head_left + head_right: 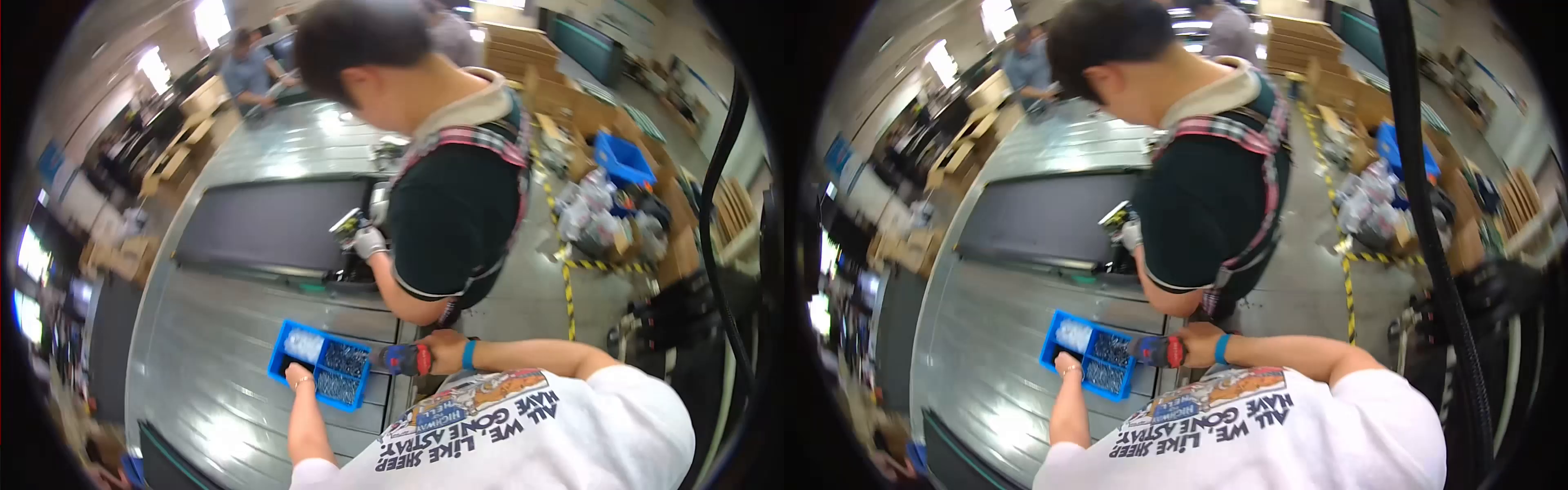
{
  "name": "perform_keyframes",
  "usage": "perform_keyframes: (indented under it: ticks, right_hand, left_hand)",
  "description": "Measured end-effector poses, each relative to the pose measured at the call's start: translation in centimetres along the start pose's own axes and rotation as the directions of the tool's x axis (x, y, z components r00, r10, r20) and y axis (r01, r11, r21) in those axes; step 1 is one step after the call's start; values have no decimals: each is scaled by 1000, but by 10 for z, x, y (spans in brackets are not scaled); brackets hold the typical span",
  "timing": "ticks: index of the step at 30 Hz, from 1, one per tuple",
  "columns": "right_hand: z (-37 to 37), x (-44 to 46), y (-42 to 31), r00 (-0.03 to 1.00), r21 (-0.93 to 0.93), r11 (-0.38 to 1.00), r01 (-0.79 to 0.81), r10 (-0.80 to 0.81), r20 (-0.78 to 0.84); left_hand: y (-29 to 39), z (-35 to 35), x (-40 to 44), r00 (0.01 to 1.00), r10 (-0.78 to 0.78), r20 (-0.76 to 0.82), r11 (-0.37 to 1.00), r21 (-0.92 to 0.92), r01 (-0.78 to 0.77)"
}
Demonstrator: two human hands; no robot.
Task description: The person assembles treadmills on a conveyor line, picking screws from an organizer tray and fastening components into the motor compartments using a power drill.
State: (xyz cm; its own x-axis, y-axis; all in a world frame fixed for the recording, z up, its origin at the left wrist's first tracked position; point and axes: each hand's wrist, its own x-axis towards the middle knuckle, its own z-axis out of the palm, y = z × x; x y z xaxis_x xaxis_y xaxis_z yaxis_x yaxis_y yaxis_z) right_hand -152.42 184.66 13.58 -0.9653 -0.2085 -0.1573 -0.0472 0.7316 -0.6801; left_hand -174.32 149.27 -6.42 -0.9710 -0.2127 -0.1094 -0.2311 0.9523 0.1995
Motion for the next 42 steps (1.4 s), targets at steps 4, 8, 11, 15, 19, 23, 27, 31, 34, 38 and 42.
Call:
perform_keyframes:
  ticks: [4,8,11,15,19,23,27,31,34,38,42]
  right_hand:
    - [-5,6,2,1000,-49,999,-10,11,25]
    - [-13,11,13,997,-59,997,49,-45,58]
    - [-16,20,28,988,30,987,157,-157,-12]
    - [-22,25,53,982,233,958,165,-181,52]
    - [-41,22,63,930,141,932,334,-350,115]
    - [-44,22,100,815,-74,816,573,-558,158]
    - [-61,17,101,770,-61,784,618,-588,249]
    - [-76,-4,87,705,121,729,674,-683,192]
    - [-78,-11,109,768,95,822,561,-560,311]
    - [-89,-26,117,858,166,880,445,-472,204]
    - [-98,-45,110,926,161,934,320,-344,156]
  left_hand:
    - [-10,6,1,995,-28,-94,999,36,32]
    - [-17,0,5,992,-97,-84,938,-342,62]
    - [9,-50,-34,915,-184,359,317,-859,401]
    - [50,-70,-127,874,188,449,-76,-880,469]
    - [82,-40,-186,820,376,431,-478,-668,571]
    - [115,-23,-225,891,346,295,-700,-552,454]
    - [131,-18,-255,920,231,315,-707,-595,381]
    - [130,-5,-282,950,161,267,-712,-635,299]
    - [131,13,-291,951,109,289,-733,-623,273]
    - [151,-25,-291,922,89,378,-518,-773,367]
    - [154,-28,-264,903,144,405,-513,-750,418]
